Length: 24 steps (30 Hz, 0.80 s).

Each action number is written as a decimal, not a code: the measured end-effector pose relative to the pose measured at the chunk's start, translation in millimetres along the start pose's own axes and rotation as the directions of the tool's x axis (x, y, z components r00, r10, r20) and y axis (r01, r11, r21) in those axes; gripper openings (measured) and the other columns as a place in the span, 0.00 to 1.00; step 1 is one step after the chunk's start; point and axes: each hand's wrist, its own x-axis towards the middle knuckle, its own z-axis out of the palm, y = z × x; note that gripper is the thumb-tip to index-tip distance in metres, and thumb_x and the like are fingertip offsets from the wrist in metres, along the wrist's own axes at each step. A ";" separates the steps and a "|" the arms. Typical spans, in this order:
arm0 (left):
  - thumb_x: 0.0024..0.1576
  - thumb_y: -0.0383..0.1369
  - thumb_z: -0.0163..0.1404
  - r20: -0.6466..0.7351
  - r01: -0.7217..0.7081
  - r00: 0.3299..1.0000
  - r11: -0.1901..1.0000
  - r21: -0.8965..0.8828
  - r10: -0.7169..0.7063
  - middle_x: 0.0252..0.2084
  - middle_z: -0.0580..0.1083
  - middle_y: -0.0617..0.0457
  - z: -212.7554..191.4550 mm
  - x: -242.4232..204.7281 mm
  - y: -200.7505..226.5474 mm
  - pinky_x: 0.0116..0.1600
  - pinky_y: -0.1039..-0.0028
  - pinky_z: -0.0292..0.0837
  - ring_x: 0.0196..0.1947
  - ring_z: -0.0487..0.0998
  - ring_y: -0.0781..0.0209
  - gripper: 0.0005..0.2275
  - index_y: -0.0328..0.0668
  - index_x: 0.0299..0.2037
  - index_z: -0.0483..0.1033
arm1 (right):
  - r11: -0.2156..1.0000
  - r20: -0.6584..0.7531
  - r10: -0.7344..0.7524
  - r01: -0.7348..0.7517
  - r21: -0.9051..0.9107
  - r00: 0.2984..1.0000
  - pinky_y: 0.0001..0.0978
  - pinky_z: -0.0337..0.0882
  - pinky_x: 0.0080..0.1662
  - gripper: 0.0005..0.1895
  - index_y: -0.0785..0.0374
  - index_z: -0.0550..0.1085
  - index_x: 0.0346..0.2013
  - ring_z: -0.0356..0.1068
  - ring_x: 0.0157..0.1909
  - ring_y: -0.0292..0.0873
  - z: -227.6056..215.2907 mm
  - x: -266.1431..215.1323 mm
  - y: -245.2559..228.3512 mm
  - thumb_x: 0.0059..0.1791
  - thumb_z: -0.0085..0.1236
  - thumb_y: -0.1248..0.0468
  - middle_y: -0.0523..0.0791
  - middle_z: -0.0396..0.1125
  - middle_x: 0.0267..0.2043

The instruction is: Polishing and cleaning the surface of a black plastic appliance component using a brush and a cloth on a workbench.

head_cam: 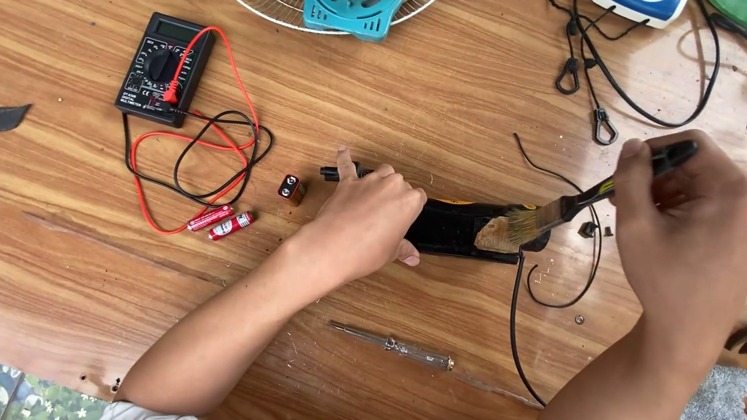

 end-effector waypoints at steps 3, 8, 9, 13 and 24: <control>0.47 0.50 0.69 -0.006 0.014 1.000 1.000 -0.002 -0.014 0.37 0.77 0.42 1.3 2.0 -0.6 0.66 0.16 0.47 0.52 0.74 0.45 0.23 0.39 0.37 0.78 | 0.997 -0.014 0.069 -0.068 0.036 0.998 0.30 0.47 0.27 0.23 0.67 0.69 0.27 0.52 0.21 0.36 -11.1 -0.6 -8.1 0.67 0.60 0.71 0.42 0.57 0.20; 0.47 0.49 0.69 0.014 0.027 1.000 1.000 -0.014 -0.026 0.38 0.77 0.42 -0.4 2.6 -0.8 0.66 0.17 0.47 0.53 0.73 0.44 0.23 0.39 0.39 0.77 | 1.000 0.009 0.023 -0.023 0.003 1.000 0.28 0.54 0.29 0.18 0.65 0.73 0.29 0.56 0.22 0.34 -3.1 1.7 -6.9 0.64 0.60 0.69 0.40 0.63 0.20; 0.47 0.49 0.69 0.011 0.026 1.000 1.000 -0.013 -0.026 0.38 0.77 0.42 -0.7 2.1 -0.5 0.66 0.17 0.47 0.53 0.73 0.44 0.23 0.39 0.39 0.77 | 1.000 0.006 0.021 -0.021 0.002 1.000 0.28 0.54 0.29 0.18 0.65 0.73 0.29 0.56 0.22 0.34 -6.6 0.7 -11.5 0.64 0.60 0.69 0.40 0.63 0.20; 0.47 0.49 0.69 0.016 0.034 0.999 0.999 -0.038 -0.033 0.40 0.77 0.41 -4.4 0.0 1.1 0.66 0.17 0.47 0.54 0.73 0.44 0.23 0.38 0.39 0.77 | 0.989 0.094 0.021 -0.034 0.145 0.995 0.26 0.64 0.32 0.10 0.67 0.76 0.36 0.67 0.28 0.36 -18.1 -1.1 -37.7 0.62 0.57 0.66 0.44 0.70 0.26; 0.47 0.47 0.70 -0.024 0.007 1.000 0.999 -0.037 -0.007 0.38 0.78 0.42 -4.0 -0.4 3.6 0.65 0.17 0.51 0.51 0.75 0.45 0.21 0.37 0.33 0.80 | 0.984 0.125 -0.079 0.057 0.171 0.989 0.23 0.66 0.33 0.05 0.68 0.78 0.39 0.64 0.26 0.33 -20.5 -10.5 -56.7 0.58 0.59 0.69 0.42 0.71 0.27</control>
